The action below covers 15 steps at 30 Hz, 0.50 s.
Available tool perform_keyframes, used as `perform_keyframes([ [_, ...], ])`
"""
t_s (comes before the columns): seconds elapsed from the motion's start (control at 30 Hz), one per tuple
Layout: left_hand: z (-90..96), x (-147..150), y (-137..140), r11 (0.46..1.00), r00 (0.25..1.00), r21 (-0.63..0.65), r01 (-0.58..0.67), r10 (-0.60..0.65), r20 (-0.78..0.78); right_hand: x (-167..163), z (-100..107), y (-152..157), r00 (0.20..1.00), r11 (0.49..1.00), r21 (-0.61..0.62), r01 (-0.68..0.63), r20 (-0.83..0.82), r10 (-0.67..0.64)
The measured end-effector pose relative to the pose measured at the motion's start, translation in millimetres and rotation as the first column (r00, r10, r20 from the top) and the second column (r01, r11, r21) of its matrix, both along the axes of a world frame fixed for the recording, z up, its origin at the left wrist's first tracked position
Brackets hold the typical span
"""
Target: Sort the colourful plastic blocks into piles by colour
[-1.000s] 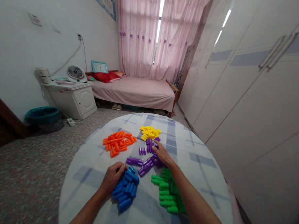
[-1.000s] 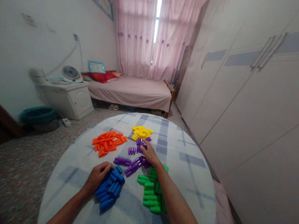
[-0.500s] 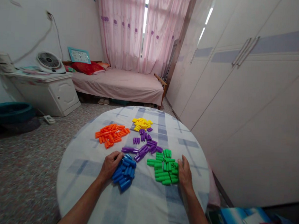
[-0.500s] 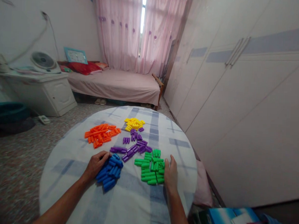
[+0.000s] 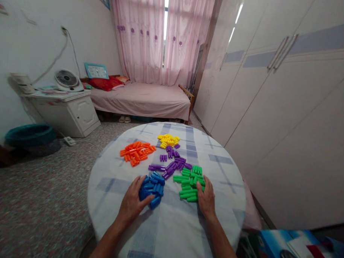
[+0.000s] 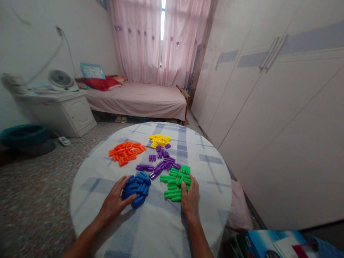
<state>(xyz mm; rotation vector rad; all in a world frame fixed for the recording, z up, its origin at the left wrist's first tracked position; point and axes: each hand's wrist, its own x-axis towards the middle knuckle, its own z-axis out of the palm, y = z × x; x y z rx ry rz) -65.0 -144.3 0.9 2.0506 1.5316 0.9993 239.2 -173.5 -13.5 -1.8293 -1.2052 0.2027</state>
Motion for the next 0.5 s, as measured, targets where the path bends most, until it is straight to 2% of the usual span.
perform_keyframes([
  [0.13,-11.4,5,-23,0.998,0.986,0.031,0.057,-0.052,-0.16,-16,0,-3,0.997,0.999,-0.014,-0.048,0.065,0.049],
  [0.3,-5.7,20,-19,1.0,0.973,0.01,0.012,-0.01,-0.231,-46,3,-7,0.988,0.99,-0.057,-0.127,0.085,0.132],
  [0.5,12.7,8,-13,0.996,0.946,-0.069,0.055,-0.075,-0.315,-25,18,-27,0.944,0.959,-0.221,-0.179,0.236,0.23],
])
